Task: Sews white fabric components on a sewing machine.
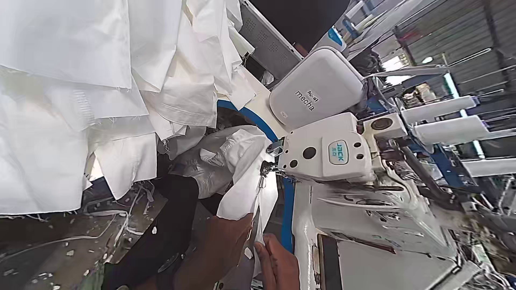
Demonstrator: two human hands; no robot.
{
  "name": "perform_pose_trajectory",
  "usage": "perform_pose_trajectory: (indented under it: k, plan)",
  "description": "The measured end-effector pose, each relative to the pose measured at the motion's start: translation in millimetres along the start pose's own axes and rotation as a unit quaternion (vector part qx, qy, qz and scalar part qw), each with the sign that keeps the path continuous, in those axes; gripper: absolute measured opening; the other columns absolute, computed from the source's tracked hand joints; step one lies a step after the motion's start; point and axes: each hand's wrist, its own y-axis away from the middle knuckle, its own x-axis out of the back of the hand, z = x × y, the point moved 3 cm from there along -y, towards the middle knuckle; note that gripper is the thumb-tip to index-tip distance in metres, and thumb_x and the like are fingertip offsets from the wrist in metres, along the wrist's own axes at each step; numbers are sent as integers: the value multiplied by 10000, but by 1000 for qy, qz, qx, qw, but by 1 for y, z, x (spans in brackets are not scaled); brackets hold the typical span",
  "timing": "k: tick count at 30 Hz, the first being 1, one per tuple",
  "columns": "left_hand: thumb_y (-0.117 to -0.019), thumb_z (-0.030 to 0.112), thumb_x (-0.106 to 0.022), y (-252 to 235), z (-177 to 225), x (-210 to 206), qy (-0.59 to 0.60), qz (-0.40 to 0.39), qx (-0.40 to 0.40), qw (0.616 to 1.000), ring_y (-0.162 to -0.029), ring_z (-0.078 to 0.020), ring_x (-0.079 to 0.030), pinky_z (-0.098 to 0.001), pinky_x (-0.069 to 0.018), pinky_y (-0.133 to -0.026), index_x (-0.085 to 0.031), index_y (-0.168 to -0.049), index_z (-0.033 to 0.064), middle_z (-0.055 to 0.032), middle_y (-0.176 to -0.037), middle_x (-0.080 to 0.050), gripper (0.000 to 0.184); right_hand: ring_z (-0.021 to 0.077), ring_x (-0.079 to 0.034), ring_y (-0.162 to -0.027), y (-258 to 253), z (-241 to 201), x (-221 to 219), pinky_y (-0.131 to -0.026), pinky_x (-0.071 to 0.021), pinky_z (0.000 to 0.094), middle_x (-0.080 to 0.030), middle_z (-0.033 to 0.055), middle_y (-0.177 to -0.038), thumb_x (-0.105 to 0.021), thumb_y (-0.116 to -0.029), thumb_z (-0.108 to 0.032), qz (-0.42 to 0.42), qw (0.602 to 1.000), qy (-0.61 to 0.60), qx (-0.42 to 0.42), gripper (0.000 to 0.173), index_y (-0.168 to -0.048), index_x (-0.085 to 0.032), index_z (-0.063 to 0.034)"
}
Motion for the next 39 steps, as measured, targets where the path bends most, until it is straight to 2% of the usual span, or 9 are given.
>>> perform_pose_trajectory:
  k: [2, 5, 9, 13, 16, 19, 26, 34, 39]
  plan:
    - [-940, 125, -528, 0, 2, 0, -8, -10, 9, 1000, -408, -190, -533, -347, -408, -407, -769, -1082, -14, -64, -520, -567, 313, 251, -590, -441, 1, -7, -1, -440, -475, 415, -570, 96, -528, -598, -955, -219, -60, 996, 49, -44, 298, -922, -682, 65]
    - [-939, 114, -533, -5, 3, 2, -23, -25, 15, 999, -410, -208, -536, -362, -406, -411, -769, -1093, -9, -67, -513, -557, 307, 361, -636, -566, 5, -13, 17, -542, -486, 534, -601, 171, -594, -646, -950, -215, -202, 976, 40, -69, 314, -807, -672, 62]
    - [-938, 104, -531, -4, 4, 2, -26, -22, 12, 999, -398, -200, -520, -354, -401, -399, -764, -1083, -12, -61, -499, -534, 298, 401, -658, -909, 15, 0, 17, -819, -487, 577, -682, 205, -919, -653, -921, -159, -150, 989, -13, -8, 200, -852, -735, 10]
    - [-928, 77, -536, -4, 6, 2, -23, -21, 23, 999, -419, -222, -554, -372, -425, -414, -761, -1112, -16, -78, -519, -567, 306, 462, -681, -935, 13, -7, 19, -859, -493, 633, -700, 239, -920, -641, -932, -134, -193, 981, 35, 0, 206, -893, -719, 52]
    - [-924, 86, -538, -1, 6, 0, -32, -5, 4, 999, -416, -216, -555, -366, -422, -400, -771, -1069, -7, -70, -519, -562, 290, 311, -707, -838, 8, -23, 22, -966, -507, 468, -708, 160, -811, -583, -969, -99, -83, 996, -7, 44, 195, -899, -698, 43]
    - [-937, 103, -528, -3, 8, 1, -45, -7, -5, 999, -436, -229, -587, -382, -448, -404, -767, -1021, 8, -74, -532, -575, 271, 229, -670, -607, 11, -25, 6, -618, -552, 336, -687, 133, -687, -617, -932, -96, 24, 999, -21, 9, 187, -918, -716, 63]
    - [-935, 83, -520, -6, 1, -1, -17, -9, -6, 1000, -417, -206, -541, -358, -418, -412, -774, -1097, 0, -68, -521, -561, 312, -30, -634, -893, 16, -21, 11, -852, -488, 82, -697, 117, -886, -698, -843, -5, 113, 974, -170, -101, 169, -967, -738, 102]
    - [-917, 27, -552, -8, 3, 5, 96, -78, 42, 991, -611, -214, -663, -356, -526, -577, -753, -920, -2, -114, -687, -674, 203, 51, -582, -856, 7, -24, -7, -838, -439, 71, -593, 78, -844, -632, -915, -125, 217, 972, 22, 88, 123, -890, -740, -71]
    - [-863, 37, -586, -1, -5, -7, 75, 33, -39, 996, -631, -163, -521, -234, -428, -592, -660, -680, 16, -72, -632, -505, 198, 46, -567, -917, -5, -14, -21, -883, -422, 80, -569, 67, -892, -648, -946, -159, 274, 956, 26, 97, 109, -893, -733, -117]
